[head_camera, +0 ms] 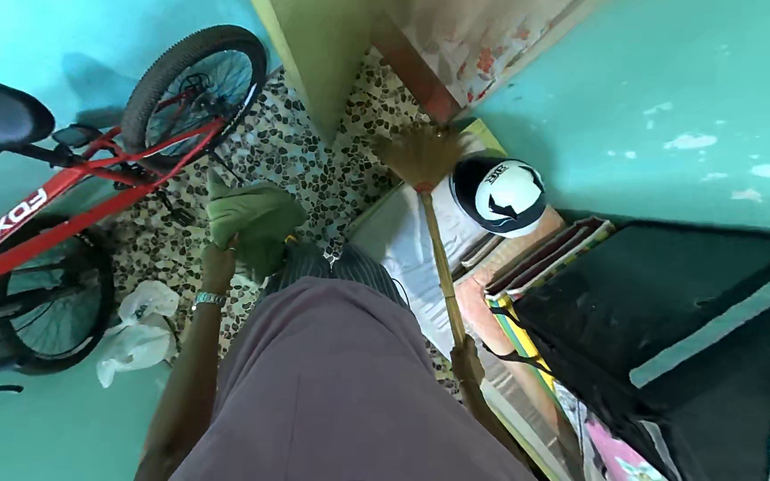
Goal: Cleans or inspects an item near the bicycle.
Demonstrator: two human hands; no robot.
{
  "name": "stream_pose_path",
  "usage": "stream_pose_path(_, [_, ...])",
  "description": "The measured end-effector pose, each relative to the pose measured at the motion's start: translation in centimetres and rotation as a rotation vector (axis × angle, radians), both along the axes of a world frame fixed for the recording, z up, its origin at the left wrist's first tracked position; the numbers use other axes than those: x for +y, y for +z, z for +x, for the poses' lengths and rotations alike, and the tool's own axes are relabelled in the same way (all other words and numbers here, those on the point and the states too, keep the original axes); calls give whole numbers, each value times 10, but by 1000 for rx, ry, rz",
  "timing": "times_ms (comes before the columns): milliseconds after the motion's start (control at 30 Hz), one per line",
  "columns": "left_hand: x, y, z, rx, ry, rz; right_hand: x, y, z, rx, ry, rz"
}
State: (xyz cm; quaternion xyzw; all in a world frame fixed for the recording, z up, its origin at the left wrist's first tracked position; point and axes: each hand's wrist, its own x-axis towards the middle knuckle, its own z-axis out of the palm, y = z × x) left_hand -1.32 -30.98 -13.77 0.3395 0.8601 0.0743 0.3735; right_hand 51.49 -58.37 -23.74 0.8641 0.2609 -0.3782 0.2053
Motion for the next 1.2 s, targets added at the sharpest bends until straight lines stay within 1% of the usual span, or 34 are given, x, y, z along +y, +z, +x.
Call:
stream_pose_path(67, [6, 7, -3, -20, -59, 19, -8, -21, 1, -95, -90, -97])
stream_pose_path(133, [9, 23, -3, -72, -110, 54, -8, -44, 0, -194, -132, -142])
stream_pose_path(167, [12, 35, -1, -89, -139, 74, 2, -53, -3, -215, -151, -121])
stream_pose_path(200, [17, 48, 0, -104, -159, 89, 20, -56, -11, -189, -172, -64])
stream_pose_path(233, [22, 62, 2, -121, -171, 87, 44, -54, -21, -108, -183, 18])
stream_pose_path(267, [26, 78, 4, -152, -191, 87, 73, -51, -33, 11, -179, 152])
stream_pose_path(333, [32, 111, 5, -182, -236, 97, 146, -38, -66, 343, -147, 402])
stream_pose_path(400, [36, 148, 1, -163, -298, 132, 222, -18, -111, 676, -52, 510])
stream_pose_path(433, [35, 165, -6, -154, -332, 179, 255, -10, -136, 785, 0, 524])
stream_pose_path(467, [33, 180, -14, -132, -354, 238, 282, -6, -159, 868, 36, 544])
stream_pose_path(533, [21, 206, -37, -130, -351, 378, 317, -3, -200, 963, 66, 582])
stream_pose_path(567, [14, 213, -54, -171, -330, 478, 327, 5, -216, 975, 82, 581])
stream_pose_path(600, [7, 216, -73, -237, -305, 582, 334, 20, -230, 939, 117, 559])
stream_pose_path(633, [2, 217, -90, -325, -287, 669, 339, 46, -242, 859, 198, 494])
stream_pose_path(667, [-2, 217, -105, -397, -268, 731, 343, 80, -253, 765, 278, 430])
stream_pose_path(700, [-5, 216, -117, -446, -231, 769, 347, 124, -266, 700, 330, 410])
stream_pose_path(733, [-8, 213, -128, -479, -164, 789, 353, 178, -279, 653, 376, 358])
stream_pose_path(767, [-10, 207, -137, -501, -76, 800, 358, 224, -290, 642, 396, 327])
stream_pose_path(800, [-11, 200, -143, -524, 18, 810, 359, 252, -300, 653, 387, 318])
stream_pose_path(833, [-12, 191, -150, -547, 96, 816, 359, 265, -308, 669, 369, 322])
stream_pose_path(867, [-14, 181, -157, -571, 149, 820, 357, 266, -316, 708, 311, 379])
stream_pose_path(900, [-15, 170, -165, -591, 185, 819, 356, 255, -320, 776, 197, 468])
stream_pose_path(933, [-18, 159, -172, -604, 223, 814, 355, 228, -322, 909, 15, 584])
stream_pose_path(967, [-21, 149, -178, -615, 269, 805, 356, 187, -321, 1102, -175, 713])
stream_pose_path(1000, [-24, 138, -183, -623, 322, 789, 360, 155, -321, 1286, -319, 799])
stream_pose_path(1033, [-25, 127, -188, -635, 369, 765, 366, 142, -320, 1474, -405, 862])
stream_pose_path(1067, [-25, 115, -192, -639, 410, 731, 373, 144, -322, 1612, -448, 908])
stream_pose_path(1100, [-23, 102, -193, -615, 426, 682, 380, 157, -326, 1679, -421, 932])
stream_pose_path(1133, [-19, 89, -192, -535, 410, 607, 388, 176, -334, 1665, -376, 944])
stream_pose_path(1200, [-11, 62, -190, -273, 262, 423, 403, 218, -364, 1505, -334, 934])
